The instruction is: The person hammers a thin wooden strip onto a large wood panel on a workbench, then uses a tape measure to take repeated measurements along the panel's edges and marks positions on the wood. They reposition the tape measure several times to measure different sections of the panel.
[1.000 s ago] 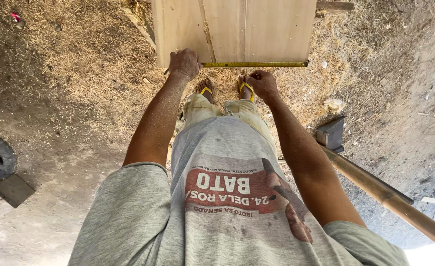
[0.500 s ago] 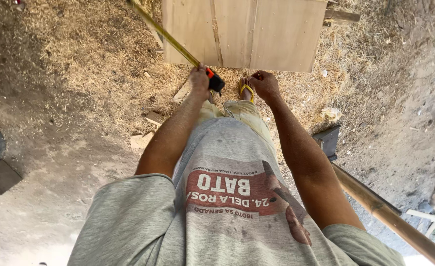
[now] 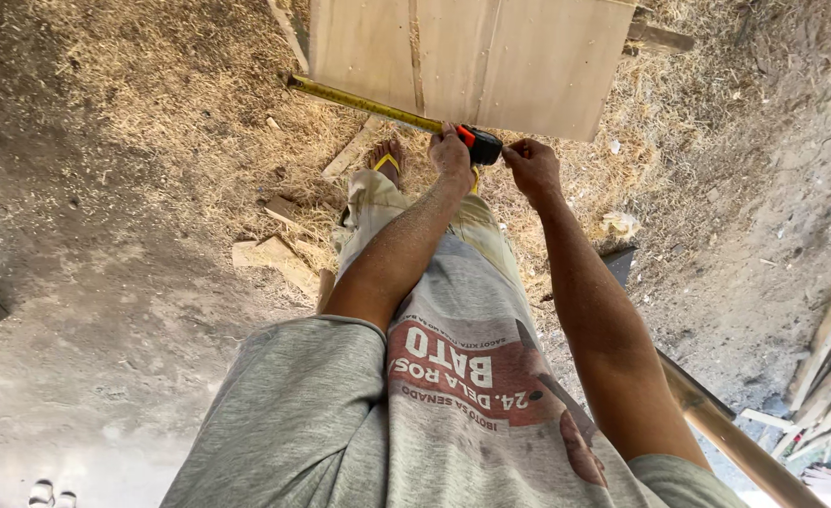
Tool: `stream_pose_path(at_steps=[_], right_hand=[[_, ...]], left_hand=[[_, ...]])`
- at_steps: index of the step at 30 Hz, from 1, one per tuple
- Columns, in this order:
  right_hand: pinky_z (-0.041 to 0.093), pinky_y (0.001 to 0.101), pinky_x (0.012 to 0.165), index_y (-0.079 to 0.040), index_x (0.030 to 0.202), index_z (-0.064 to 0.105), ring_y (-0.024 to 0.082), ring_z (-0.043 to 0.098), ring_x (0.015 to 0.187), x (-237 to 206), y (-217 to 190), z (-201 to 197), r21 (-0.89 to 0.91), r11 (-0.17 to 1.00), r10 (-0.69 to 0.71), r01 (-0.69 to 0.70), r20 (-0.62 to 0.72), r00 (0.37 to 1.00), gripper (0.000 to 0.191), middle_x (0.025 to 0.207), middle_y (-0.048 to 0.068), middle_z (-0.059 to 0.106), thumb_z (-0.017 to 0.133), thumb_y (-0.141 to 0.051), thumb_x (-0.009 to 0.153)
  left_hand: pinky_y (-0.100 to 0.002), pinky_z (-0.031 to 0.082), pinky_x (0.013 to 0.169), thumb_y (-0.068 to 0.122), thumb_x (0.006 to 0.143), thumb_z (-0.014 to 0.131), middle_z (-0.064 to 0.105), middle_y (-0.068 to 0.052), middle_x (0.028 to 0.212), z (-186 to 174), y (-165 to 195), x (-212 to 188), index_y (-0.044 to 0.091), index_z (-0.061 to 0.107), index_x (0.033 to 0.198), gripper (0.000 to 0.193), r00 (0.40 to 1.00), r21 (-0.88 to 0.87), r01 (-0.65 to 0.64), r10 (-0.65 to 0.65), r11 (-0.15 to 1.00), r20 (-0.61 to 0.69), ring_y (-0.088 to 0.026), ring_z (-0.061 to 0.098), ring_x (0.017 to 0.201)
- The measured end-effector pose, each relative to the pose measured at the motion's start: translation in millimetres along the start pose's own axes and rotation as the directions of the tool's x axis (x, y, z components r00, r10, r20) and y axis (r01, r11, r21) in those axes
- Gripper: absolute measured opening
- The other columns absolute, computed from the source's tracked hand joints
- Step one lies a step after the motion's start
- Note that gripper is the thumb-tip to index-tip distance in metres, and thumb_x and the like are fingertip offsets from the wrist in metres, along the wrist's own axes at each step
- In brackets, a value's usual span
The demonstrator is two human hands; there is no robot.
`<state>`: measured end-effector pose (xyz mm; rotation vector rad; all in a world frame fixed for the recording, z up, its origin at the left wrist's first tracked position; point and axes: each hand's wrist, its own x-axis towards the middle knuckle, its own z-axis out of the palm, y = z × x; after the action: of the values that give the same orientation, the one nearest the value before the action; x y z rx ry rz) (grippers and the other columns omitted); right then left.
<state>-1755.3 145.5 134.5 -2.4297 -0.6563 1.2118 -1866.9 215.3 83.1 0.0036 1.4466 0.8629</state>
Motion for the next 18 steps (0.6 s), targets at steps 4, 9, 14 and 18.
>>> stream_pose_path(at_steps=[4,9,14,18], right_hand=[[0.057,0.0324,0.071,-0.005,0.105,0.075,0.014,0.071,0.079,-2,15,-8,0.012,1.0,-0.005,0.005,-0.006,1.0,0.025,0.092,0.009,0.077,0.075,-0.028,0.096],[0.061,0.0338,0.075,-0.004,0.107,0.074,0.015,0.072,0.084,-4,25,-10,0.041,0.999,-0.001,0.0,0.026,1.0,0.026,0.095,0.009,0.077,0.073,-0.028,0.099],[0.061,0.035,0.074,-0.004,0.107,0.074,0.016,0.072,0.084,-7,21,-3,0.02,0.999,0.038,-0.039,0.05,0.998,0.026,0.096,0.01,0.076,0.072,-0.029,0.099],[0.061,0.0337,0.076,-0.005,0.107,0.074,0.015,0.072,0.084,-9,18,0,-0.022,1.0,0.02,-0.018,0.062,0.998,0.026,0.096,0.009,0.076,0.073,-0.029,0.098]], left_hand=[[-0.039,0.057,0.068,0.041,0.106,0.049,0.064,-0.007,0.096,4,-13,-6,0.009,0.061,0.125,0.039,0.992,0.175,0.12,-0.111,0.977,-0.061,-0.02,0.063,0.082],[-0.039,0.063,0.069,0.045,0.106,0.046,0.063,-0.012,0.107,-1,-16,-5,0.011,0.053,0.138,0.047,0.987,0.118,0.158,-0.153,0.98,-0.055,-0.022,0.067,0.091],[-0.04,0.062,0.067,0.046,0.105,0.047,0.063,-0.012,0.11,-8,-6,2,0.012,0.05,0.143,0.051,0.987,0.085,0.144,-0.137,0.986,-0.08,-0.021,0.065,0.091],[-0.042,0.059,0.064,0.049,0.104,0.046,0.062,-0.012,0.109,-9,3,6,0.016,0.048,0.146,0.054,0.98,0.18,0.172,-0.151,0.969,-0.129,-0.023,0.065,0.09]])
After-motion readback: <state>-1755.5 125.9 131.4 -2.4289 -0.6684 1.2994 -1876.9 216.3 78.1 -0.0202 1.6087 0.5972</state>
